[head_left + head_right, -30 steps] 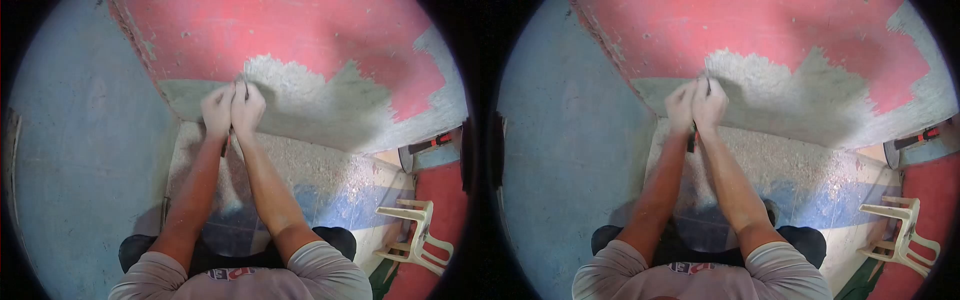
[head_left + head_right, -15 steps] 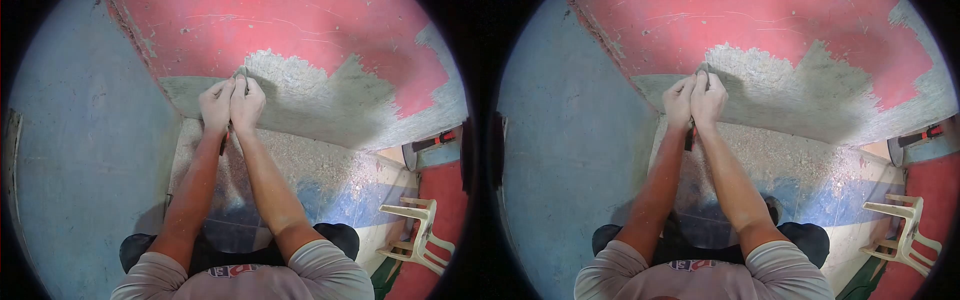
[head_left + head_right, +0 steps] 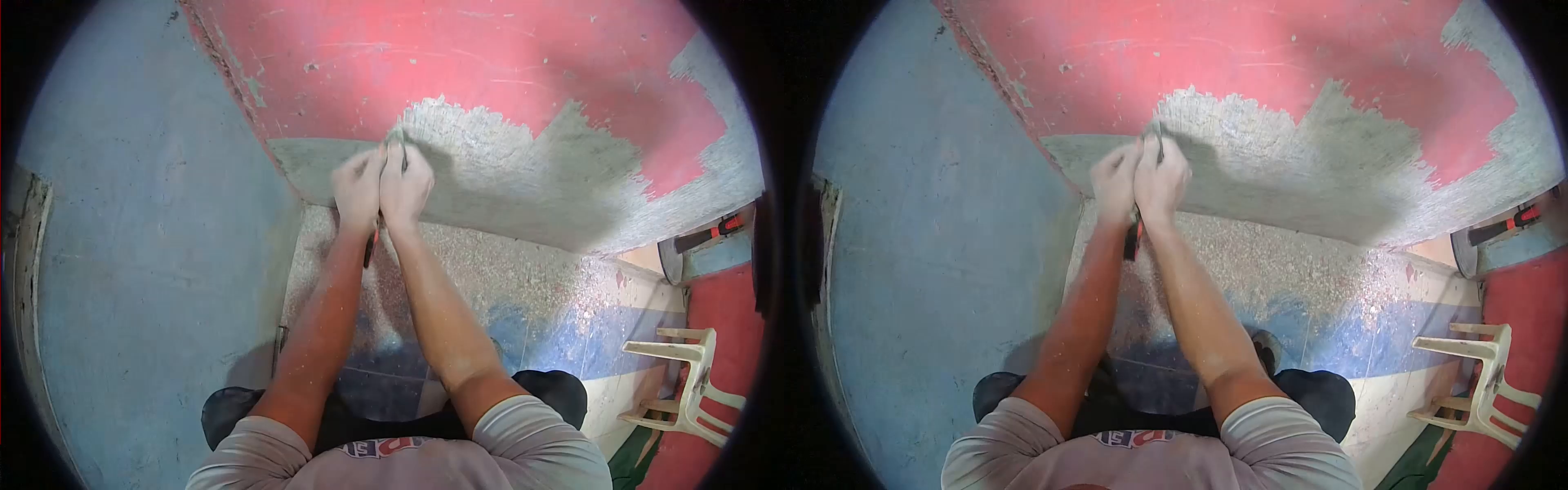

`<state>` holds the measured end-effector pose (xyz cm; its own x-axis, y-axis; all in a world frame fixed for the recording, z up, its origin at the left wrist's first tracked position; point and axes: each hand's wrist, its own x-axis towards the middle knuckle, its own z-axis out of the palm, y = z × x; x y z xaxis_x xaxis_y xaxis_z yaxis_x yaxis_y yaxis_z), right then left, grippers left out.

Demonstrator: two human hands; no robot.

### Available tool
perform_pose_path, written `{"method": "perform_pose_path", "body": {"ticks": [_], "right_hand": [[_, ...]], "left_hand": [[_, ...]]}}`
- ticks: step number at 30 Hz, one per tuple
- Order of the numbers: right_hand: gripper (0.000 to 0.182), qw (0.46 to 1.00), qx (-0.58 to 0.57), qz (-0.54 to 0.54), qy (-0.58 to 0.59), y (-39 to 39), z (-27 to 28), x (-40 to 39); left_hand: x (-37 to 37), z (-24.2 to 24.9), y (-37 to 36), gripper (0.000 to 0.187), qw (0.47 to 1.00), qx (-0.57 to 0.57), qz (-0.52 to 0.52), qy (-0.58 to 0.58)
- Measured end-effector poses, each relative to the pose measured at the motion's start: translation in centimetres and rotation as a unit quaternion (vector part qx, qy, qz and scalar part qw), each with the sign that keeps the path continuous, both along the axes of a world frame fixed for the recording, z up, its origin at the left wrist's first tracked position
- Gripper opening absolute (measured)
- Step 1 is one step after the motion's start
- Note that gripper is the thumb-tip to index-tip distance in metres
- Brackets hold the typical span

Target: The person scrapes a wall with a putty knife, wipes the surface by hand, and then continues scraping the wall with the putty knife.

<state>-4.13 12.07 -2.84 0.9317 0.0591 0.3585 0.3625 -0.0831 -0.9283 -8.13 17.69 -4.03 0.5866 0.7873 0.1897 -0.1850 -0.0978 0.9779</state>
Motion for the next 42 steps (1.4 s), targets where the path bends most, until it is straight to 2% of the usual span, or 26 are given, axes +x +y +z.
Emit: {"method": "perform_pose_path", "body": {"ticks": [1,2,5,6,9,10,13,14,17,18,21,23,25,26,29,30,33,37,38,40,41,42], "right_hand": [[0.034,1.000,0.001,-0.008,-0.008,-0.1,-1.6,-0.1],[0.033,0.999,-0.006,-0.007,0.036,-0.4,-2.3,-0.5],[0.032,0.999,-0.030,0.013,-0.038,-1.0,2.1,0.5],[0.032,0.999,-0.019,0.021,-0.033,-0.9,4.5,0.6],[0.033,0.999,0.017,0.027,0.037,-0.5,4.8,0.2],[0.033,1.000,0.022,0.016,0.004,-0.3,3.8,0.3],[0.037,0.999,-0.022,0.008,0.032,-0.5,1.0,-0.7],[0.036,0.999,-0.024,0.009,0.021,-0.6,1.0,-0.4],[0.034,0.999,-0.031,0.007,-0.005,-0.7,2.9,0.6],[0.035,1.000,-0.016,0.020,-0.001,-0.8,5.3,0.7],[0.036,0.999,0.009,0.025,0.026,-0.6,5.2,0.3],[0.037,1.000,-0.004,0.013,0.013,-0.6,4.0,0.0],[0.036,0.999,-0.031,0.001,0.022,-0.7,0.5,-0.1],[0.035,1.000,0.015,-0.003,0.017,-0.8,-0.7,-0.5],[0.034,0.999,-0.010,0.004,-0.032,-0.8,3.0,0.9],[0.034,0.997,0.031,0.017,-0.070,-0.7,5.7,1.1],[0.034,0.998,0.026,0.054,-0.002,-1.1,8.9,1.2],[0.034,1.000,0.002,0.009,0.006,-0.9,2.4,0.5],[0.034,1.000,0.005,0.012,0.014,-1.1,0.7,0.2],[0.034,0.999,0.014,0.016,0.031,-1.6,0.1,-0.6],[0.034,1.000,0.016,0.019,0.011,-1.3,0.2,0.2],[0.035,1.000,0.014,0.022,-0.007,-1.4,3.6,0.5]], "left_hand": [[-0.5,-1.0,-0.2,0.024,0.999,0.027,0.009,0.037],[-1.0,-0.6,-1.4,0.024,1.000,-0.017,0.003,0.007],[0.1,2.1,-0.7,0.023,0.998,0.057,0.022,0.000],[0.5,3.5,-0.5,0.022,0.998,0.024,0.008,-0.055],[0.4,4.6,-1.1,0.021,0.989,-0.114,-0.022,-0.091],[0.5,3.8,-0.7,0.022,0.996,-0.053,-0.002,-0.075],[-0.5,0.5,-0.3,0.023,0.999,0.034,0.017,-0.008],[-0.8,0.0,-0.8,0.024,1.000,0.008,0.010,0.004],[0.3,2.6,-0.6,0.024,0.999,0.020,0.009,-0.049],[0.4,4.8,-0.6,0.024,0.998,0.013,0.006,-0.059],[0.3,5.2,-1.1,0.024,0.990,-0.109,-0.026,-0.086],[0.4,2.9,-0.5,0.023,0.998,-0.035,-0.002,-0.050],[0.0,-0.2,-0.4,0.023,1.000,0.018,0.007,-0.020],[-0.7,0.2,-1.3,0.023,1.000,-0.013,0.002,0.028],[0.8,2.2,-0.6,0.022,0.996,0.064,0.022,-0.064],[0.9,5.5,-1.0,0.021,0.994,0.056,0.028,-0.085],[1.1,8.7,-1.3,0.020,0.989,-0.081,-0.026,-0.118],[0.3,2.2,-0.7,0.021,0.999,0.035,0.006,-0.006],[-0.1,0.7,-1.1,0.021,1.000,0.025,0.011,0.001],[-0.7,0.3,-2.1,0.021,1.000,0.006,0.020,0.016],[0.0,0.4,-1.7,0.021,1.000,0.019,0.020,-0.015],[0.6,2.9,-1.4,0.021,0.998,0.027,0.022,-0.042]]}}
